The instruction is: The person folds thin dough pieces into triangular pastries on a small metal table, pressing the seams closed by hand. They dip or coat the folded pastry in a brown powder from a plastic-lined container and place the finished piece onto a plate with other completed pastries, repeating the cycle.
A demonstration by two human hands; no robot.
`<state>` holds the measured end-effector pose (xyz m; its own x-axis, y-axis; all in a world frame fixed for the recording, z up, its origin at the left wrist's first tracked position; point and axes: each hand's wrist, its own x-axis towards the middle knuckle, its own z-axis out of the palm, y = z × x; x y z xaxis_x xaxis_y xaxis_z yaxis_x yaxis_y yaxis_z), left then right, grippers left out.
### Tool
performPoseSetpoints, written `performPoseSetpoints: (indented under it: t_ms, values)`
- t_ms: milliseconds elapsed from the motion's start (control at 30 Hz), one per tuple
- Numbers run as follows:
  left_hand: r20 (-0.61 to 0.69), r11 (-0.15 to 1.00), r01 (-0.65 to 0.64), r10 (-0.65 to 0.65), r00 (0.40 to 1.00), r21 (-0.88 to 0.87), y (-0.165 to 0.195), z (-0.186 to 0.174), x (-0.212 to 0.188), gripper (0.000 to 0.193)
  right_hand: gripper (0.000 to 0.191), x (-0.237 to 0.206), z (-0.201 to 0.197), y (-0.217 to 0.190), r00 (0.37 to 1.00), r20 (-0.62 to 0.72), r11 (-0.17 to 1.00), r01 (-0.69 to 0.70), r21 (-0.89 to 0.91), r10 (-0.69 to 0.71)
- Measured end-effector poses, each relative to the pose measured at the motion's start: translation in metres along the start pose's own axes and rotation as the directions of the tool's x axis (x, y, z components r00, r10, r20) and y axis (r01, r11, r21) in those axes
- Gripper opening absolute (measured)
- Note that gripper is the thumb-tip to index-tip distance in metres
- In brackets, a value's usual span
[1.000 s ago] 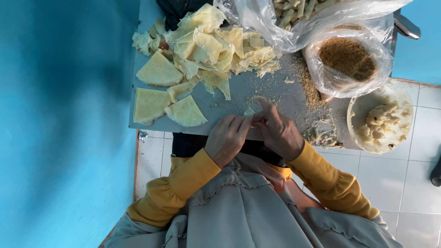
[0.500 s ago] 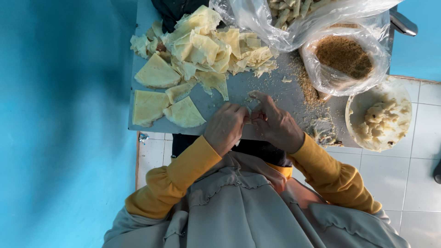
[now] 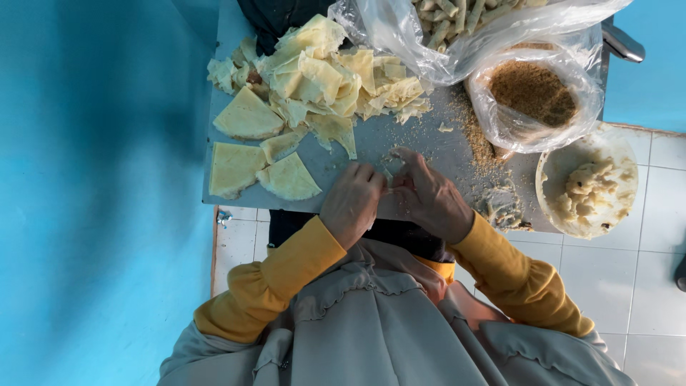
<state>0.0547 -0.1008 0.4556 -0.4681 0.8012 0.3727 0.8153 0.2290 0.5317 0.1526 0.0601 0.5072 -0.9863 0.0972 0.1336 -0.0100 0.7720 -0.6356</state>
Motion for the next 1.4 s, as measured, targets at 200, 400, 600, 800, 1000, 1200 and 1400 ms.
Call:
performPoseSetpoints:
  t_ms: [200, 400, 600, 800, 1000, 1200, 1400]
  values:
    - [0.01, 0.976, -0.09, 0.089, 0.996, 0.196, 0.013, -0.009, -0.007, 0.014, 0.056, -0.003, 0.0, -0.006, 0.991, 0.018, 0.971, 0.135, -0.195, -0.134]
    - [0.009, 0.939, -0.106, 0.109, 0.994, 0.326, 0.015, -0.015, -0.02, 0.04, 0.055, -0.008, 0.001, 0.002, 0.938, 0.017, 0.875, 0.329, -0.355, -0.346]
    - [0.007, 0.88, -0.002, -0.002, 1.0, 0.475, 0.017, -0.003, -0.018, 0.058, 0.062, -0.014, 0.02, -0.008, 0.983, 0.03, 0.852, 0.173, -0.493, -0.182]
    - [-0.098, 0.898, 0.168, -0.14, 0.985, 0.407, 0.002, -0.006, -0.001, 0.073, 0.069, 0.0, 0.001, 0.004, 0.99, 0.04, 0.856, 0.135, -0.499, -0.132]
    - [-0.194, 0.91, 0.278, -0.226, 0.955, 0.309, -0.01, -0.039, -0.038, 0.056, 0.068, 0.006, 0.005, 0.007, 0.988, -0.01, 0.925, 0.139, -0.354, -0.153]
    - [-0.367, 0.91, 0.331, -0.228, 0.902, 0.249, -0.019, -0.055, -0.074, 0.028, 0.064, 0.023, -0.012, 0.02, 0.979, -0.117, 0.972, 0.146, -0.186, -0.169]
    - [-0.423, 0.912, 0.348, -0.232, 0.876, 0.22, -0.026, -0.067, -0.095, 0.017, 0.042, 0.064, -0.075, 0.06, 0.962, -0.209, 0.84, 0.037, -0.541, -0.177]
